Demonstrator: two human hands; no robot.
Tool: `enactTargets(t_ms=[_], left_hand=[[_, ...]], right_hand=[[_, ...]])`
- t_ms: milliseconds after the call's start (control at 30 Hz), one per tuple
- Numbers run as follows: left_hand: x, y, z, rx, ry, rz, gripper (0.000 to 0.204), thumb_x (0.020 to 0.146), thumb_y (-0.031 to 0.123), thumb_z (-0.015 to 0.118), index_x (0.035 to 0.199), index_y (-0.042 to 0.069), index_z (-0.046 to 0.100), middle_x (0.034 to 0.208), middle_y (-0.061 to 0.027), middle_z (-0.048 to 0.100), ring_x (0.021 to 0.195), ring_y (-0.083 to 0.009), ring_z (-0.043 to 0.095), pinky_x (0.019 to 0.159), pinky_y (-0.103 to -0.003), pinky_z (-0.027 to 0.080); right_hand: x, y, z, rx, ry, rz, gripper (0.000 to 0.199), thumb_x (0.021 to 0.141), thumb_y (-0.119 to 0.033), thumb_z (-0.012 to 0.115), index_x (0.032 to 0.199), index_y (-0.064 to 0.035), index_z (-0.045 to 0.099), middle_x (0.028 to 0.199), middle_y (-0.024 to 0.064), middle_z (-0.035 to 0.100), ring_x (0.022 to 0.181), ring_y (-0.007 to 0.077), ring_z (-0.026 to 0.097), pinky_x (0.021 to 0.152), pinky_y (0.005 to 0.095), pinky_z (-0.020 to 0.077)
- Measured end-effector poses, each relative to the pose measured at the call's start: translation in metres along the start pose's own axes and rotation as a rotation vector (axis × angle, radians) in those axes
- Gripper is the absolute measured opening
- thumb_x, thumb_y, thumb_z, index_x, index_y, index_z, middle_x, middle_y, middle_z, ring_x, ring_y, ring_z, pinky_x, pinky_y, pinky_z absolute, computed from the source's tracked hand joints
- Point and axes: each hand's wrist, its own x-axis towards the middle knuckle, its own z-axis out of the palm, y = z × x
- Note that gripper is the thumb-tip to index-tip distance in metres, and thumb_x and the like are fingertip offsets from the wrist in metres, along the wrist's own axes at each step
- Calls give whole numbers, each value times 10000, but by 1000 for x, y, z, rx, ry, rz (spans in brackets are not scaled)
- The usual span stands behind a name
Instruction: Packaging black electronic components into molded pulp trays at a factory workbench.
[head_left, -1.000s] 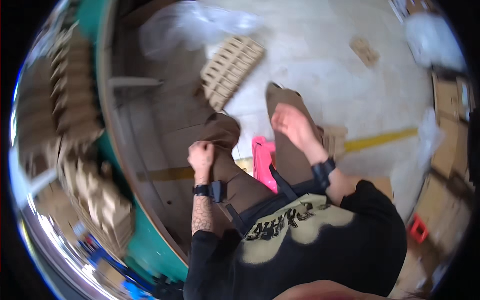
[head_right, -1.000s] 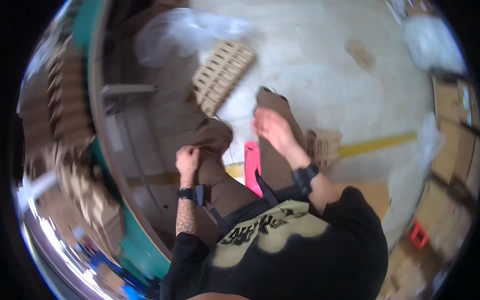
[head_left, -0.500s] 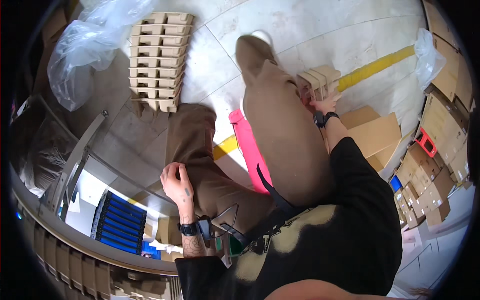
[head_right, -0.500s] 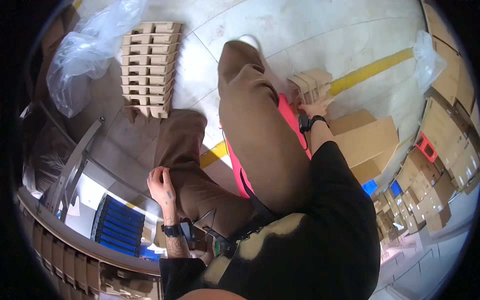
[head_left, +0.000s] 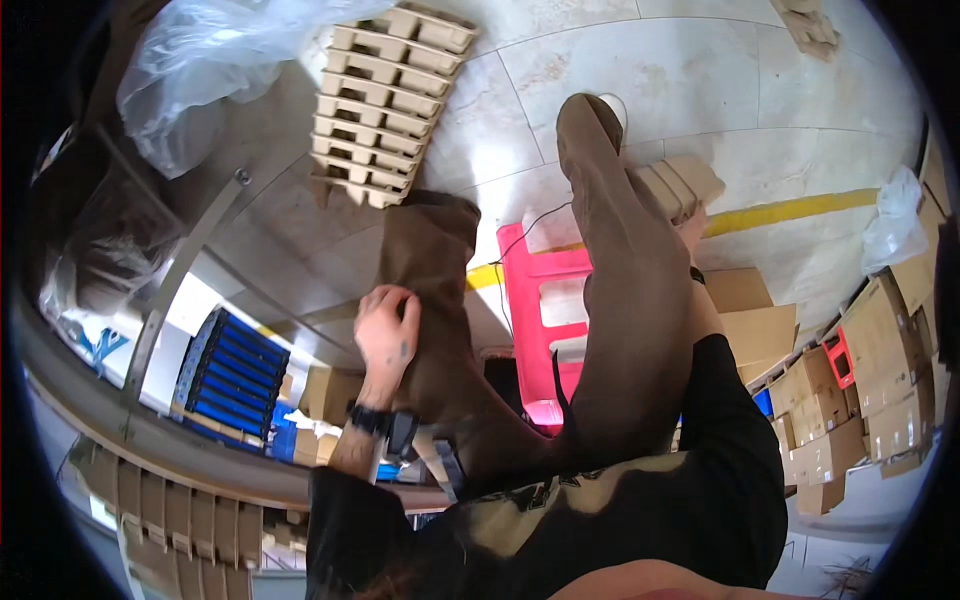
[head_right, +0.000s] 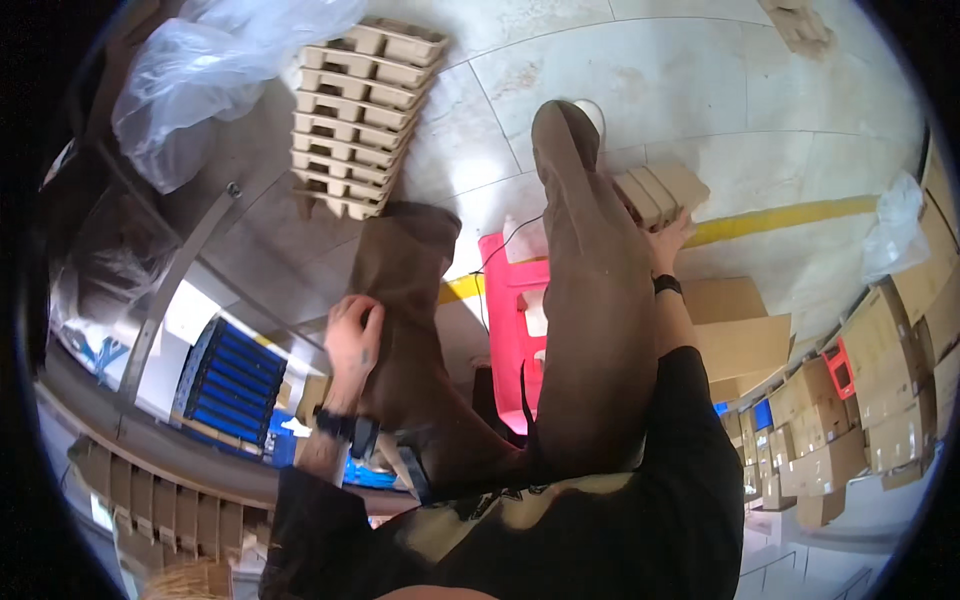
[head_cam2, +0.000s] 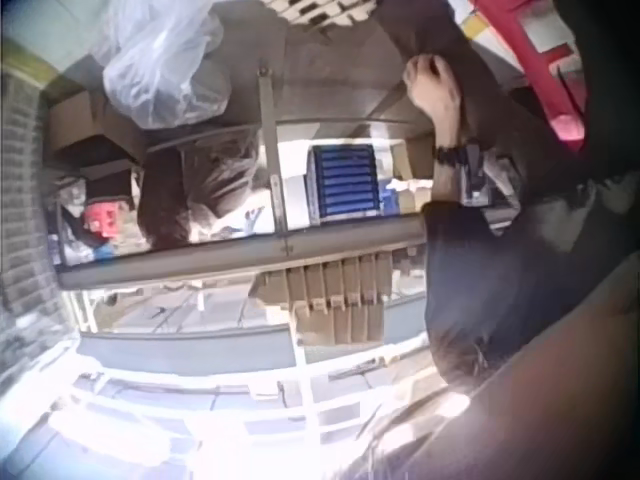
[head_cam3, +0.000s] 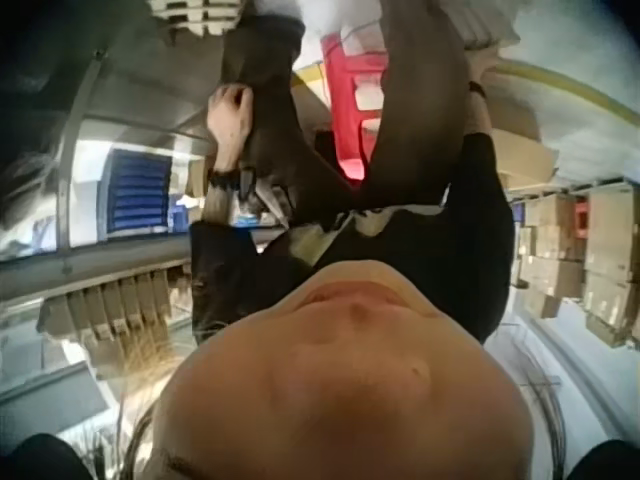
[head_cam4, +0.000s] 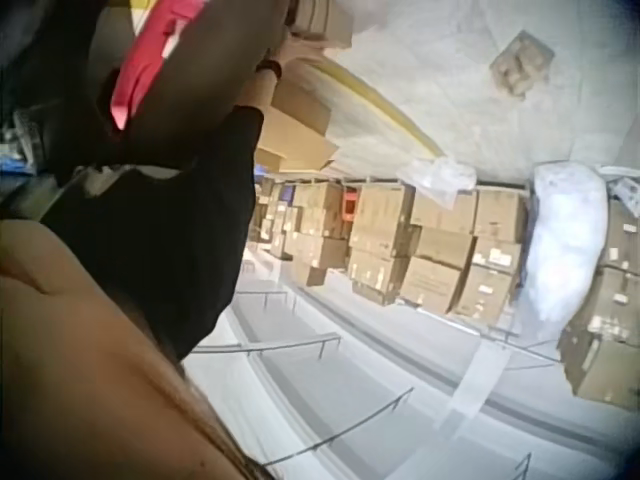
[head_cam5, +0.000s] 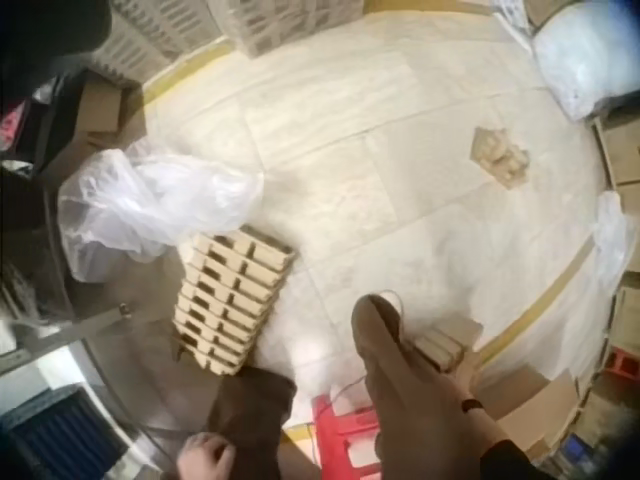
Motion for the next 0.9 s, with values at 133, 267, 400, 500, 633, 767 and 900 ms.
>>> enactTargets(t_ms=[133,267,400,500,633,767,900], left_hand=[[-26,24,6,321,-238,-205,227,833,269,553,854,73,665,903,-129,631,958,-310,591,773,-452,497],[-40,74,52,651,-289,97,253,849,271,519,938,78,656,938,-163,635,910,-342,610,781,-468,498],[-10,210,42,151,-651,350,274,894,263,464,1004,48,593,979,-205,613,946,-396,570,775,-469,481],[36,288,47,101,-548,793,204,888,225,468,907,42,554,896,-209,604,858,-426,559,704,-503,451],[112,369,12,210,-391,1073,105,857,155,522,895,70,572,808,-197,596,794,-431,560,676,-482,458],[165,435,-33,357,-527,1036,120,838,180,520,851,70,568,819,-192,611,783,-422,577,672,-494,465],[237,465,-45,782,-440,928,173,861,230,501,863,73,574,846,-184,628,814,-418,589,704,-486,483]], right_hand=[[-58,-110,-81,-26,-279,-14,1097,608,-281,832,1454,-80,164,1326,224,425,1230,393,395,1037,464,327],[-98,-112,-174,-123,-199,186,1039,642,-248,807,1455,-89,180,1297,217,443,1211,386,406,1011,490,344],[-91,-113,-263,-60,-171,303,1075,616,-318,805,1452,-64,179,1275,223,450,1206,382,403,998,508,350],[-81,-84,-294,-27,24,374,1094,614,-399,784,1452,-51,173,1279,235,445,1193,379,423,986,510,360],[-41,-63,-311,253,95,510,1084,653,-468,739,1458,-39,153,1250,255,460,1158,387,458,969,498,378],[-9,-64,-294,583,150,637,1078,663,-492,726,1446,-6,166,1252,275,466,1165,409,459,985,478,376],[22,-96,-266,841,136,793,1050,670,-499,717,1427,13,199,1292,289,446,1179,428,459,997,484,372]])
